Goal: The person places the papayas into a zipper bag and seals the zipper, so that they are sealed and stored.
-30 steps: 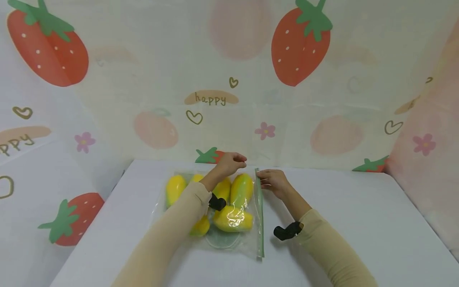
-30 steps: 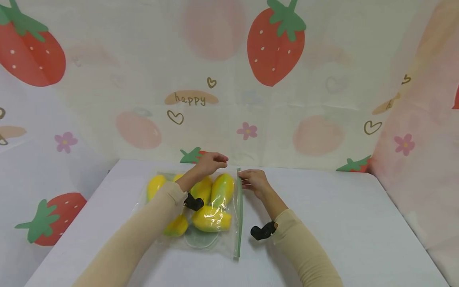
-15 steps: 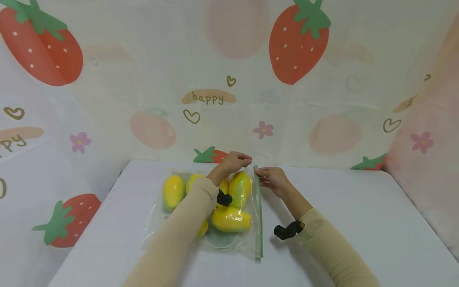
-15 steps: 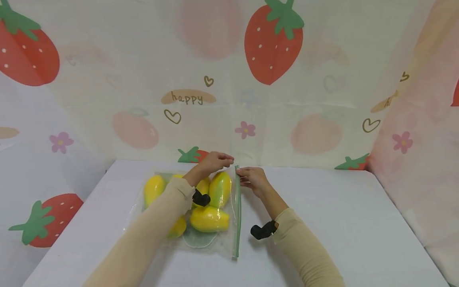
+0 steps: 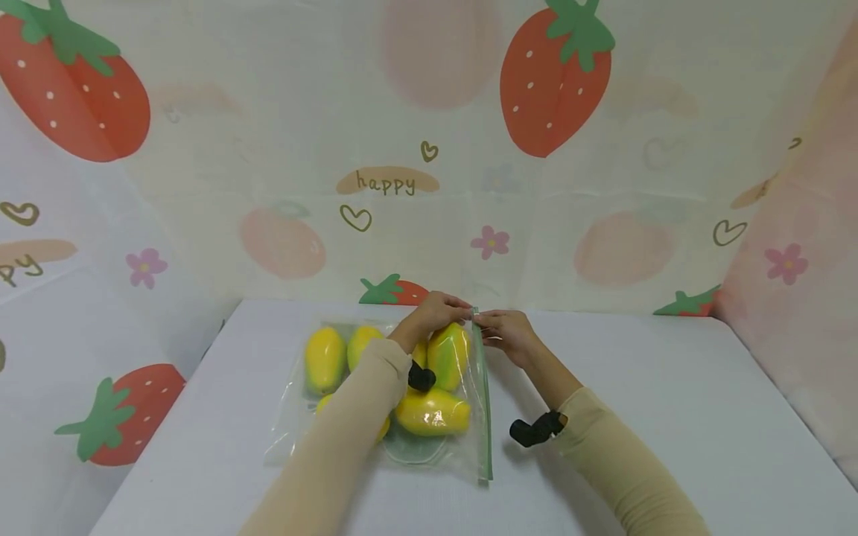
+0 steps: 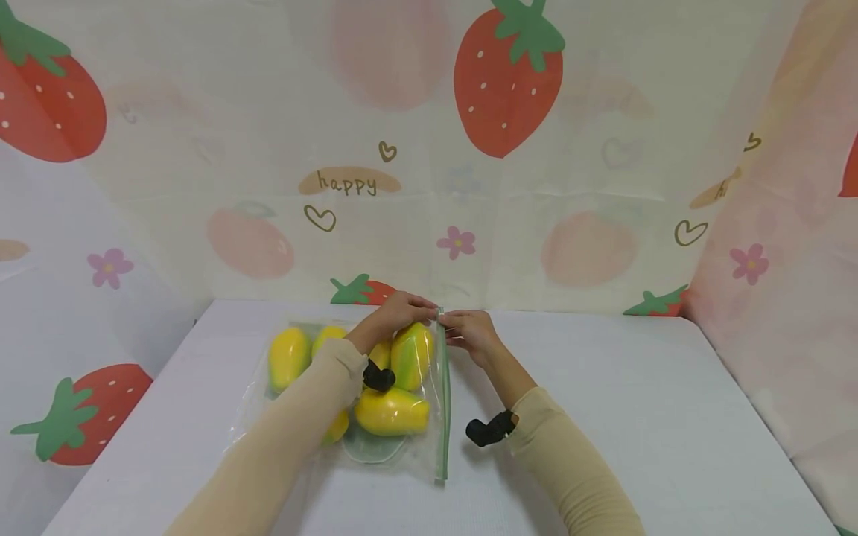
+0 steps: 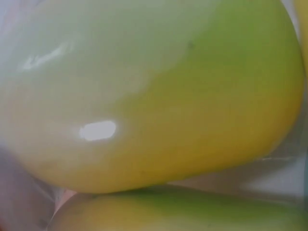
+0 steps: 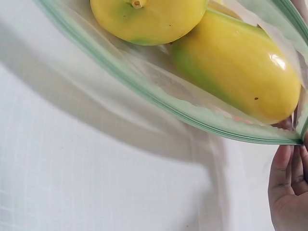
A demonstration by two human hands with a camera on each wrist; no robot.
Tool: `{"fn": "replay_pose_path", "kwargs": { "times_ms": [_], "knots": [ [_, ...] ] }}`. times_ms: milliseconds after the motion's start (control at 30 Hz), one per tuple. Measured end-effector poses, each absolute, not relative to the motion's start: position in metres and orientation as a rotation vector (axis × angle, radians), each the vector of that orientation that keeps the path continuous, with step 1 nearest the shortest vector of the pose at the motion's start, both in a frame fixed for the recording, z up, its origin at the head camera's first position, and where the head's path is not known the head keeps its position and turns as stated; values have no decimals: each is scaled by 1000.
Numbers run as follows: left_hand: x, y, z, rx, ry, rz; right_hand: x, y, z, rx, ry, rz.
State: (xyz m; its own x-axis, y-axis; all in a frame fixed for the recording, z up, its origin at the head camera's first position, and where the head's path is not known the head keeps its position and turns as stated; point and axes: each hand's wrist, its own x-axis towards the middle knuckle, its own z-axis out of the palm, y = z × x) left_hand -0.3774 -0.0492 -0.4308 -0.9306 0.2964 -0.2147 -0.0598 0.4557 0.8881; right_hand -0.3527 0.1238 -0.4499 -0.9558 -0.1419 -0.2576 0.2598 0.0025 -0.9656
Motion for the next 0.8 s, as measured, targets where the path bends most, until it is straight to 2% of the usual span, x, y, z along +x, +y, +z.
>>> {"fn": "replay_pose_path", "kwargs": {
  "times_ms": [533,800],
  "knots": [
    [-374,-41,-431,45,2392,1602,-347,119,-448,135,2098,-1999],
    [-369,-36,-434,46,2426,1657,-325,124,-454,179,2233,-1833]
  ]
}}
